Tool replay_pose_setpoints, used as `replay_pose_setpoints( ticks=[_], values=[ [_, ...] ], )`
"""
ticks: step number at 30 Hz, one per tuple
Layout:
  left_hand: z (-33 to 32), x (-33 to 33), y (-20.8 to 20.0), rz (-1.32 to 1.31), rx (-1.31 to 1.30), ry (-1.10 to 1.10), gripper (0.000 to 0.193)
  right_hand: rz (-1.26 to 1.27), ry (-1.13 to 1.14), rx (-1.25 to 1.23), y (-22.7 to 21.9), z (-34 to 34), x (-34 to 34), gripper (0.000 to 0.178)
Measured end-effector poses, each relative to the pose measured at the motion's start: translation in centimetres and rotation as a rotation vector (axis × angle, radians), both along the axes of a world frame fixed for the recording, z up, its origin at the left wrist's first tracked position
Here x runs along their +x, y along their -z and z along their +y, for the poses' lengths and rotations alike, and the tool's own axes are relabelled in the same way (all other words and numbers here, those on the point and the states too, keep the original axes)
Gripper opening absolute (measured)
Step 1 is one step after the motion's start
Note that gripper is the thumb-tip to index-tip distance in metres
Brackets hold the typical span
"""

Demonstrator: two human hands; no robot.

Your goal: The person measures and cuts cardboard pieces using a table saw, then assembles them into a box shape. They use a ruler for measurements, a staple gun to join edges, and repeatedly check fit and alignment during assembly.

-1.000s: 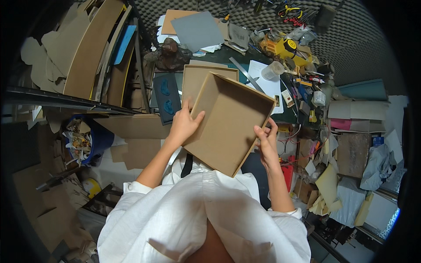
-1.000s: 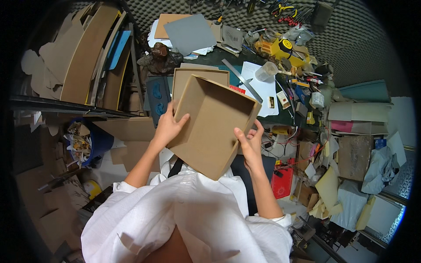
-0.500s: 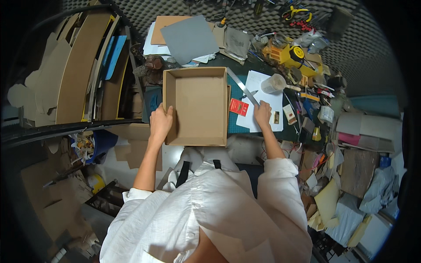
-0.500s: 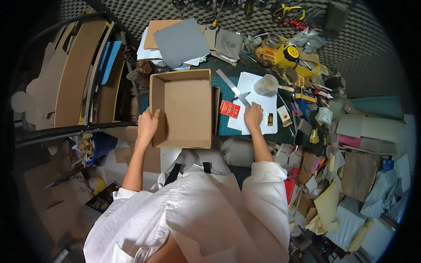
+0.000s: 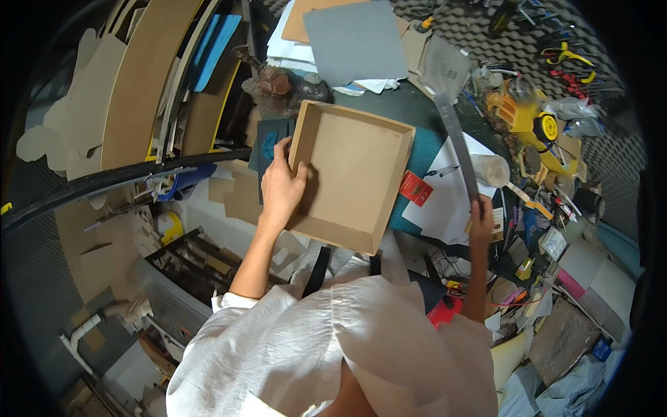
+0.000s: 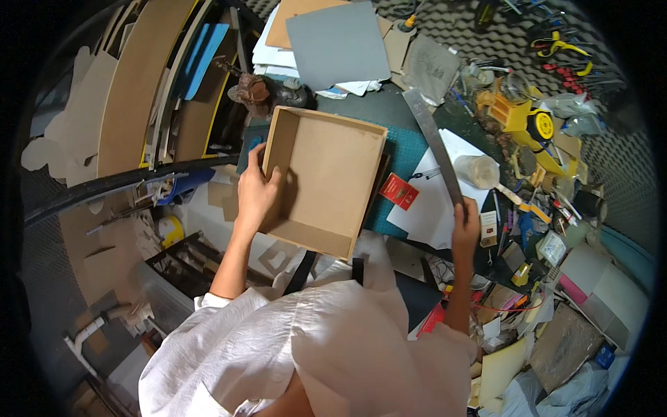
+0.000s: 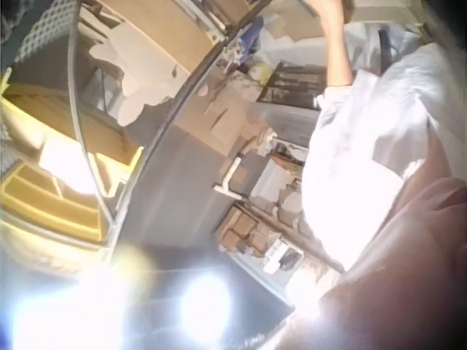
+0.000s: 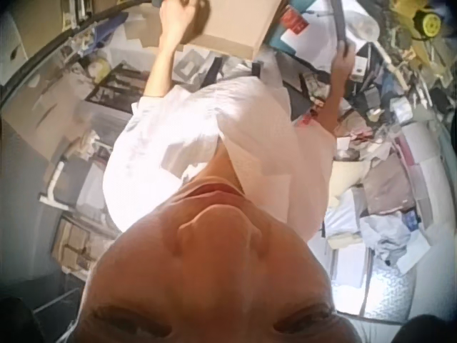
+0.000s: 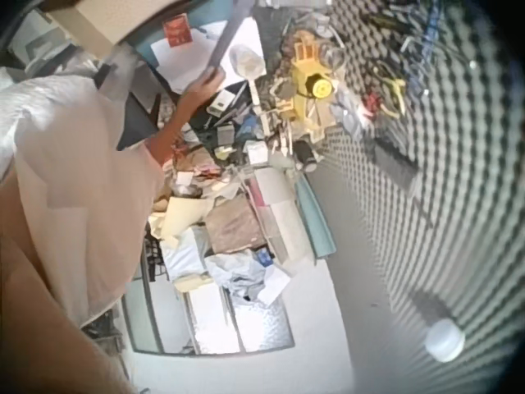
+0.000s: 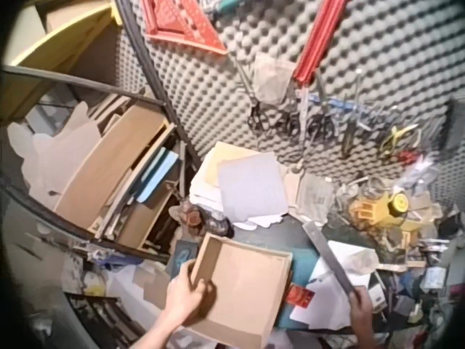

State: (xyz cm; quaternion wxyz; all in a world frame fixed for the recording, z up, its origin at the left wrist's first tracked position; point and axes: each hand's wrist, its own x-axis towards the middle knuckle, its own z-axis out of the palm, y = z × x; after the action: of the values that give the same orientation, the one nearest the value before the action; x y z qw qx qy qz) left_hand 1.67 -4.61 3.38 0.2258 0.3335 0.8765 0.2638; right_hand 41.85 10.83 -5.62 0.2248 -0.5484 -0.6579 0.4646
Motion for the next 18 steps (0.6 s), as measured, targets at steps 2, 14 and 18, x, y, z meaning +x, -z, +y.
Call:
replay_pose_setpoints(
  ticks=[2,14,18],
  values=[
    [0.9,0.1,0.3,0.042,0.038,-0.010,0.049,0.055,-0.049,-0.030,-5.4,0.2,-2.5,0.015],
    [3.5,-1.4,0.7,0.357,0.208,0.239,0.034,-0.120,-0.343,0.158,-7.4,3.2,-13.9,0.013],
    [3.7,-1.4,1.0,0.311,0.256,0.156,0.025,-0.080,-0.323,0.154,-7.9,3.0,-14.1,0.012]
  ],
)
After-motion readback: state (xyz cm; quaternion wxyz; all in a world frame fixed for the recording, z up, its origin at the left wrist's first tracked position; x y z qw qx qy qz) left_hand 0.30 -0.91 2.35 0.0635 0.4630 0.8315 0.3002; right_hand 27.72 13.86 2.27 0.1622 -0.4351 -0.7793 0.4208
